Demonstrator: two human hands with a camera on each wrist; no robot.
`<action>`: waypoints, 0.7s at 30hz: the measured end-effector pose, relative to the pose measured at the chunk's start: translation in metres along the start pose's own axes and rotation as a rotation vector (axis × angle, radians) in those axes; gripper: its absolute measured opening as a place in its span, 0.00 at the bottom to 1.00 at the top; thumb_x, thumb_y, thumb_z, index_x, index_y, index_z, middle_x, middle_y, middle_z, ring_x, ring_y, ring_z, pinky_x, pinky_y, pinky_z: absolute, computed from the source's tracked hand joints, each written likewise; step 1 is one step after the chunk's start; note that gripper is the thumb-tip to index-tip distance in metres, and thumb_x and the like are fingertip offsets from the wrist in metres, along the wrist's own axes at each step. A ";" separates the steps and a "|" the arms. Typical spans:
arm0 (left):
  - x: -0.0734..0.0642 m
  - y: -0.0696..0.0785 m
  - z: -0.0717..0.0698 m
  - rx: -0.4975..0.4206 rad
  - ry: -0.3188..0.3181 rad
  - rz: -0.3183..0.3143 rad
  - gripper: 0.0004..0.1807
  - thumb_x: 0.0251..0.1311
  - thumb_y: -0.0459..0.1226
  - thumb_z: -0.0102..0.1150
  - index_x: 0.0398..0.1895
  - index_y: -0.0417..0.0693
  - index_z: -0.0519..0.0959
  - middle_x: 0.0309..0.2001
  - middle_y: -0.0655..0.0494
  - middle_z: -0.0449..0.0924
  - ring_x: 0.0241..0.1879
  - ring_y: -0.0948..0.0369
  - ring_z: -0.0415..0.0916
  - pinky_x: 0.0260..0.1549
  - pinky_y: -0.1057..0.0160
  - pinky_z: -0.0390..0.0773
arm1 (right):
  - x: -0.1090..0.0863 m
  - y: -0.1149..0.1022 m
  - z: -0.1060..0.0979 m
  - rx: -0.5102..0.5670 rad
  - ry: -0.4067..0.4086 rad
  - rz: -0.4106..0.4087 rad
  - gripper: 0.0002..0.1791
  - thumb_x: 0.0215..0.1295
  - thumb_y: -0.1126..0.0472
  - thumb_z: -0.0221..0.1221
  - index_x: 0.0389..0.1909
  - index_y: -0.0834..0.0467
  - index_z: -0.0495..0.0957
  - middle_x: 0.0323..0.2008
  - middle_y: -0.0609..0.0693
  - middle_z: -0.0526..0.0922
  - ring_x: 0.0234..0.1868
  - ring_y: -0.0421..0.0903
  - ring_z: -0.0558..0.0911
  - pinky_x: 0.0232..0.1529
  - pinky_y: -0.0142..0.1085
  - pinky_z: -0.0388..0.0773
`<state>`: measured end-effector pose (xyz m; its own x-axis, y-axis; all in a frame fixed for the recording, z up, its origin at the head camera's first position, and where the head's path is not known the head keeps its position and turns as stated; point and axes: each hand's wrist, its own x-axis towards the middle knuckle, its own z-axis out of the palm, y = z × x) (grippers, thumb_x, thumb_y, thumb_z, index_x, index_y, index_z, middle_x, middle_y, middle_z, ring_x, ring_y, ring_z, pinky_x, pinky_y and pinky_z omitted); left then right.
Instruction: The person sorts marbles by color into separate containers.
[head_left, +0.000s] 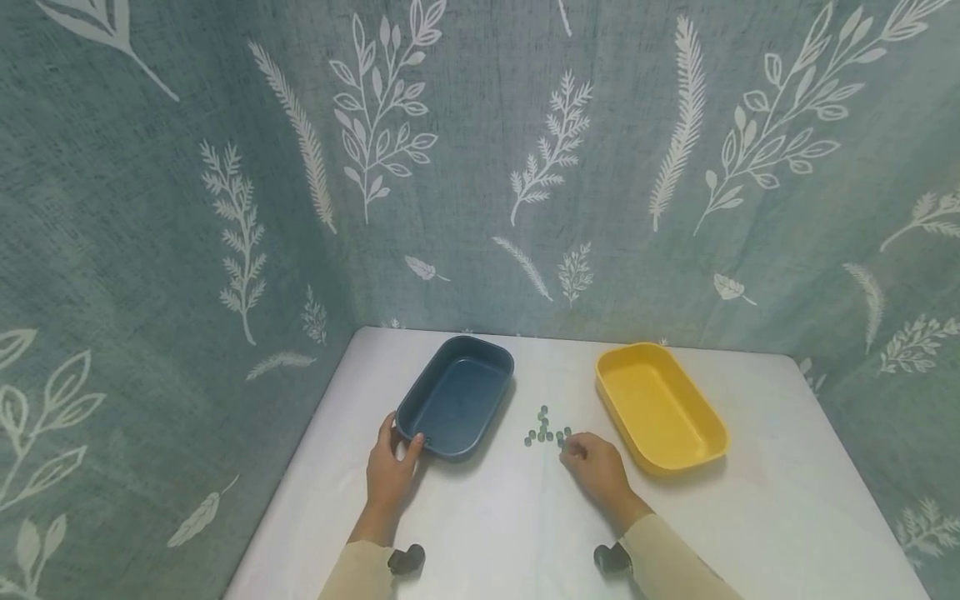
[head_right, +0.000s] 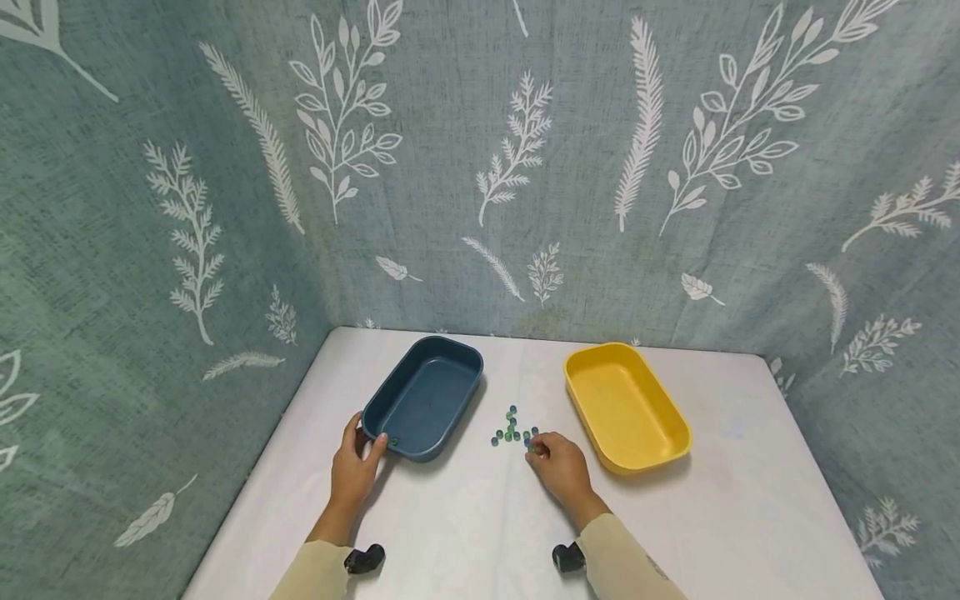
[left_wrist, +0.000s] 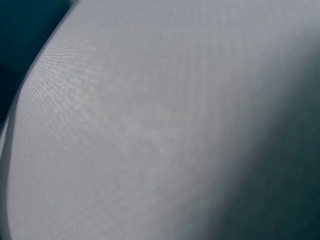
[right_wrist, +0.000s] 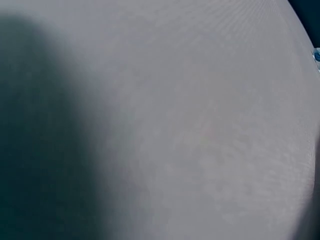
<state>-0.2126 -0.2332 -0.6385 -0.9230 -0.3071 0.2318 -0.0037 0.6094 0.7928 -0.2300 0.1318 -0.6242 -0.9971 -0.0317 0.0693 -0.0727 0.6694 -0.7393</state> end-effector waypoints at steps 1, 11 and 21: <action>0.000 -0.001 0.001 0.007 -0.001 0.002 0.41 0.63 0.53 0.60 0.74 0.49 0.57 0.66 0.42 0.68 0.67 0.44 0.62 0.64 0.40 0.59 | 0.000 0.000 0.000 -0.013 0.002 0.001 0.13 0.58 0.58 0.67 0.43 0.56 0.83 0.37 0.46 0.84 0.41 0.46 0.81 0.45 0.44 0.79; -0.001 0.002 -0.001 -0.002 -0.019 -0.013 0.41 0.63 0.56 0.59 0.74 0.51 0.56 0.64 0.41 0.71 0.66 0.44 0.63 0.64 0.41 0.59 | 0.000 0.003 0.004 -0.052 -0.013 0.007 0.14 0.62 0.55 0.65 0.47 0.57 0.82 0.43 0.50 0.84 0.49 0.51 0.82 0.51 0.48 0.77; -0.001 0.003 0.000 0.005 -0.017 -0.011 0.41 0.64 0.55 0.58 0.74 0.51 0.56 0.64 0.41 0.70 0.66 0.44 0.63 0.65 0.41 0.58 | 0.002 -0.001 -0.005 -0.008 -0.064 -0.066 0.14 0.63 0.56 0.64 0.47 0.59 0.81 0.46 0.53 0.84 0.51 0.54 0.81 0.55 0.49 0.76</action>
<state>-0.2113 -0.2314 -0.6363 -0.9291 -0.3020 0.2133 -0.0162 0.6096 0.7926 -0.2320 0.1346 -0.6204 -0.9895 -0.1234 0.0748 -0.1387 0.6704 -0.7289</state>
